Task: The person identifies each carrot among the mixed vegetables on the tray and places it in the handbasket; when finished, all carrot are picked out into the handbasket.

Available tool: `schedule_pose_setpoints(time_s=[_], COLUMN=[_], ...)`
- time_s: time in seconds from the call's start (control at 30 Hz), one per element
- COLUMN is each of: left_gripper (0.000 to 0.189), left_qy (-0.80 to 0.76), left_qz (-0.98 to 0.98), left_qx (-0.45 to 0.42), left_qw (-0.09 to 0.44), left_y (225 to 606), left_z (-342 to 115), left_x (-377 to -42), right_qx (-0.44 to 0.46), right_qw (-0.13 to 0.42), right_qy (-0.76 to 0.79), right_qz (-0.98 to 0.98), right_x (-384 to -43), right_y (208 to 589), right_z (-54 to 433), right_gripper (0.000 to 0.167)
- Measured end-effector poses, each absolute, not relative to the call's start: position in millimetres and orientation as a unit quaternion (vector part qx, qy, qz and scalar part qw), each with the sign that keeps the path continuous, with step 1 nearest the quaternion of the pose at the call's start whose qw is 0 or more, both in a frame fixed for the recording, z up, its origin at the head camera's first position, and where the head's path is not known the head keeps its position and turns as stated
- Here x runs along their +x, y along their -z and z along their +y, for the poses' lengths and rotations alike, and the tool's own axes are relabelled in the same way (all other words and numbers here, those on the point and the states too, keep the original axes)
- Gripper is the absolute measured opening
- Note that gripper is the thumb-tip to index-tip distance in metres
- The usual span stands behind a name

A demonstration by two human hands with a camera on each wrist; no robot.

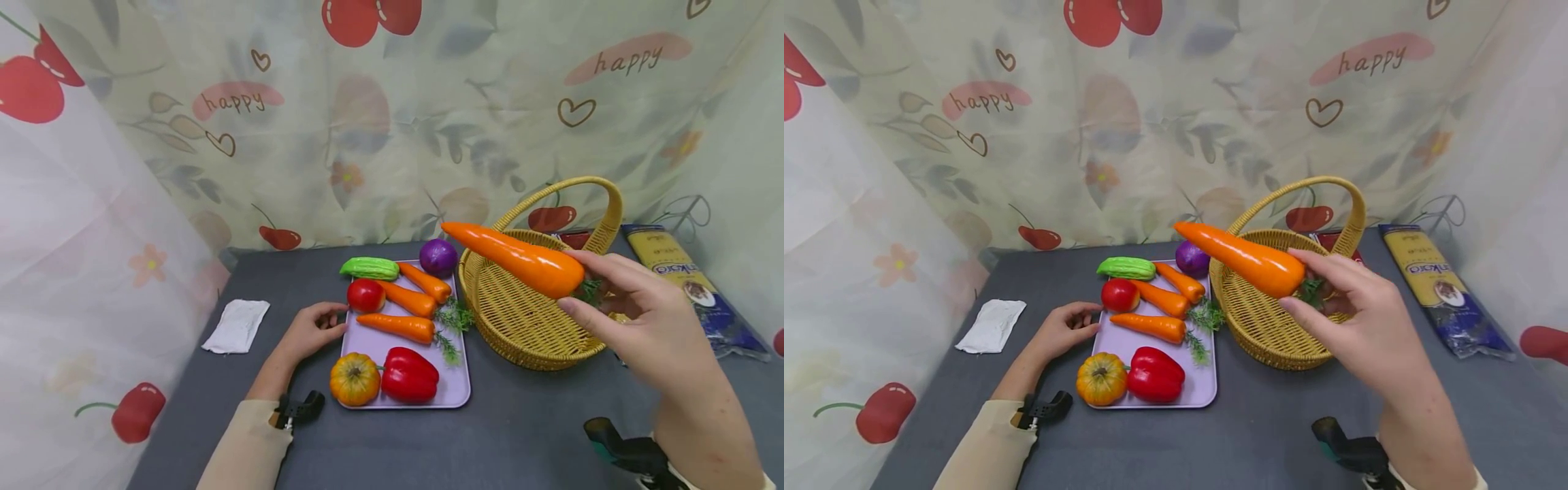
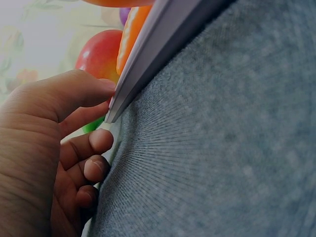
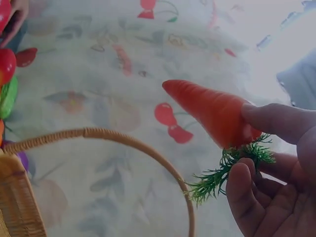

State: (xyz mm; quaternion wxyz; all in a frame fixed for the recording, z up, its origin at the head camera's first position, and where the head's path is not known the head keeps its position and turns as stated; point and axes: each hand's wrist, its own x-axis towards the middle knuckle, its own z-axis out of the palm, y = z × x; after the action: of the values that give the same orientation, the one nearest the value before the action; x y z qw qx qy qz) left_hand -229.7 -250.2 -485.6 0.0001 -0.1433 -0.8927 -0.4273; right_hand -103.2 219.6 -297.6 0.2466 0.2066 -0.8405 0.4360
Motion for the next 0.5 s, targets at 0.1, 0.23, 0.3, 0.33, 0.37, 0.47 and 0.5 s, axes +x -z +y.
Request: schedule_pose_setpoints(time_s=[0.1,0.23,0.3,0.33,0.37,0.47,0.5], left_gripper=[0.031,0.031,0.031,0.031,0.031,0.031,0.031], left_qy=[0.425,0.422,0.423,0.424,0.424,0.426,0.427], left_qz=[-0.894,-0.896,-0.895,-0.895,-0.895,-0.893,-0.893], left_qx=[-0.141,-0.139,-0.139,-0.141,-0.142,-0.145,-0.145], left_qw=[-0.001,-0.001,0.000,0.000,0.001,0.000,0.000], left_y=[485.3,484.6,484.6,484.6,484.6,484.5,484.4], left_z=[-250.6,-250.4,-250.1,-250.0,-249.9,-249.7,-249.7], left_x=[-229.5,-228.7,-228.6,-228.6,-228.6,-228.9,-229.1], right_qx=[0.184,0.151,0.147,0.147,0.147,0.147,0.143], right_qw=[0.251,0.257,0.259,0.260,0.263,0.275,0.278], right_qy=[-0.440,-0.448,-0.459,-0.465,-0.471,-0.485,-0.491], right_qz=[-0.842,-0.843,-0.837,-0.833,-0.829,-0.817,-0.813], right_x=[-101.7,-98.9,-98.1,-97.9,-97.8,-98.9,-99.5], right_y=[295.0,293.1,292.9,292.6,292.6,295.1,296.5], right_z=[229.5,242.5,249.4,252.9,256.5,268.9,273.6], right_gripper=[0.062,0.060,0.060,0.060,0.060,0.059,0.058])
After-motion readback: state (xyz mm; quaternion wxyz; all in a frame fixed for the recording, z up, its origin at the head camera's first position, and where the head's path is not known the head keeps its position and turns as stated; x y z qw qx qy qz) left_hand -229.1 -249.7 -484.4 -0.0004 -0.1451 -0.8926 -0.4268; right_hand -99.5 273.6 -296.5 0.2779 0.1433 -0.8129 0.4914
